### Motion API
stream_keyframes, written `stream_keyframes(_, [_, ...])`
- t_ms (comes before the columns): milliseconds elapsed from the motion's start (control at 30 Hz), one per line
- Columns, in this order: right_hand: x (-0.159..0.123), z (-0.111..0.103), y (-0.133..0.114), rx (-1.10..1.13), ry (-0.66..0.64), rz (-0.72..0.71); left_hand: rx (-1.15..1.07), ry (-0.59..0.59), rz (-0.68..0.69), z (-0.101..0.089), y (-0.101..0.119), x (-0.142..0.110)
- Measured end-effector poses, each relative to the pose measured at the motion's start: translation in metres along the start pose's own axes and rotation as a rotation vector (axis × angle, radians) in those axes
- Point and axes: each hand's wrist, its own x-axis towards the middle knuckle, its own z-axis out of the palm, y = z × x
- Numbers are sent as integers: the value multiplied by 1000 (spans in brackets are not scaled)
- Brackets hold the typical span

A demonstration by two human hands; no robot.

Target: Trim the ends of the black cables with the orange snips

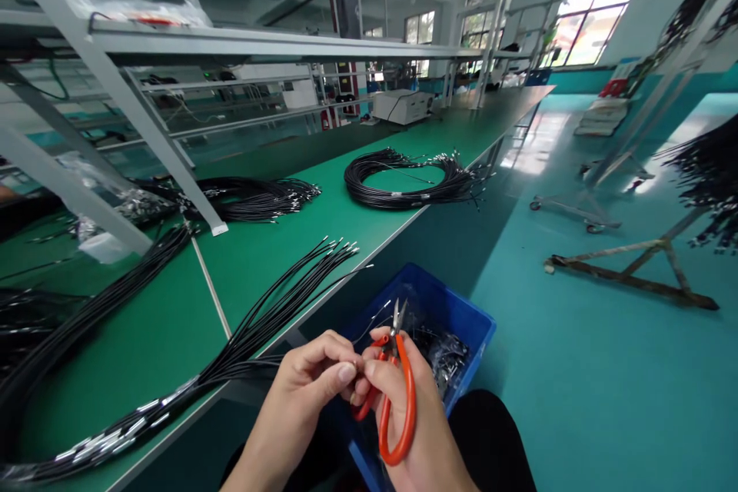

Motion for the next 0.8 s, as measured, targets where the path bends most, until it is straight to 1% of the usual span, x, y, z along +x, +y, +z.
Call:
stream_keyframes(67, [1, 0, 0, 14, -9, 26, -66, -3, -50, -3, 0, 1])
stream_keyframes(167, [3, 1, -1, 26, 12, 51, -140, 47, -80, -2, -2, 1])
stream_keyframes(333, [5, 4, -3, 68, 51, 59, -114, 7, -13, -1, -5, 3])
stream_keyframes(400, [5, 4, -3, 72, 50, 62, -64, 24, -5, -5, -4, 4])
stream_keyframes(467, [6, 3, -4, 68, 54, 61, 86, 96, 26, -9, -2, 3])
stream_keyframes(533, [7, 3, -4, 65, 57, 59, 369, 183, 130, -12, 0, 2])
stream_keyframes(567, [8, 3, -4, 67, 58, 58, 534, 204, 200, -12, 2, 1])
stream_keyframes(667, [10, 4, -3, 82, 45, 68, 952, 172, 397, -13, 6, -2])
stream_keyframes(700, [10, 5, -3, 87, 46, 70, 1039, 174, 441, -14, 7, -2])
stream_keyframes(733, [10, 6, -3, 91, 51, 73, 1092, 203, 469, -16, 7, -3])
stream_keyframes(800, [10, 7, -3, 92, 70, 70, 1084, 290, 466, -19, 7, -4])
